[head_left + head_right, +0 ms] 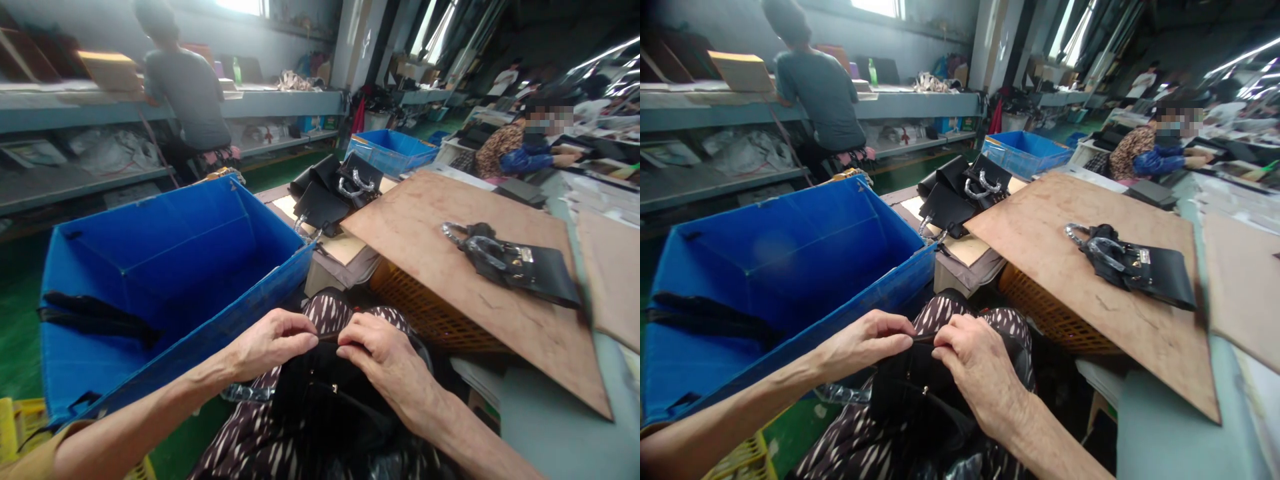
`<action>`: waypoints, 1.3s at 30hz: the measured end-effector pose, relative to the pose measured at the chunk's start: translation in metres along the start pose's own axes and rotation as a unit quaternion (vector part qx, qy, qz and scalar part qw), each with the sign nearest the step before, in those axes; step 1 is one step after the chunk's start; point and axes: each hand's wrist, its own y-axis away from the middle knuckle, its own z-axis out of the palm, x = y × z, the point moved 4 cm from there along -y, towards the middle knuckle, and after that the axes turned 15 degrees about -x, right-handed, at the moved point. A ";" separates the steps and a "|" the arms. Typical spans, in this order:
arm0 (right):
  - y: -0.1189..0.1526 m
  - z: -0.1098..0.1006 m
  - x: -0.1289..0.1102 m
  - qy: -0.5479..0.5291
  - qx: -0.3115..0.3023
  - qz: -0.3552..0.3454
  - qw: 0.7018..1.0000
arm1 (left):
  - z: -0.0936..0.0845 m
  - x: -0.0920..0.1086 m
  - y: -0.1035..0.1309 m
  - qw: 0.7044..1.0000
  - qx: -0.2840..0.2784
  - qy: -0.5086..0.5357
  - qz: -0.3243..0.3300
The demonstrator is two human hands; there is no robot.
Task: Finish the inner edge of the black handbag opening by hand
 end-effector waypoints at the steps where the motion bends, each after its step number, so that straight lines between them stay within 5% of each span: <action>1: 0.001 0.000 0.002 0.000 0.002 0.007 1.000 | 0.000 0.002 0.000 1.000 0.002 -0.018 0.001; 8: 0.005 -0.004 0.008 -0.030 0.015 0.071 0.997 | 0.000 0.005 0.002 0.988 0.026 -0.152 0.008; 16: 0.007 -0.005 0.018 -0.050 0.040 0.128 0.990 | 0.004 0.006 -0.001 0.982 0.039 -0.187 -0.004; 39: 0.005 -0.007 0.021 0.048 0.028 0.124 0.991 | 0.007 0.007 -0.004 0.974 0.028 -0.225 -0.003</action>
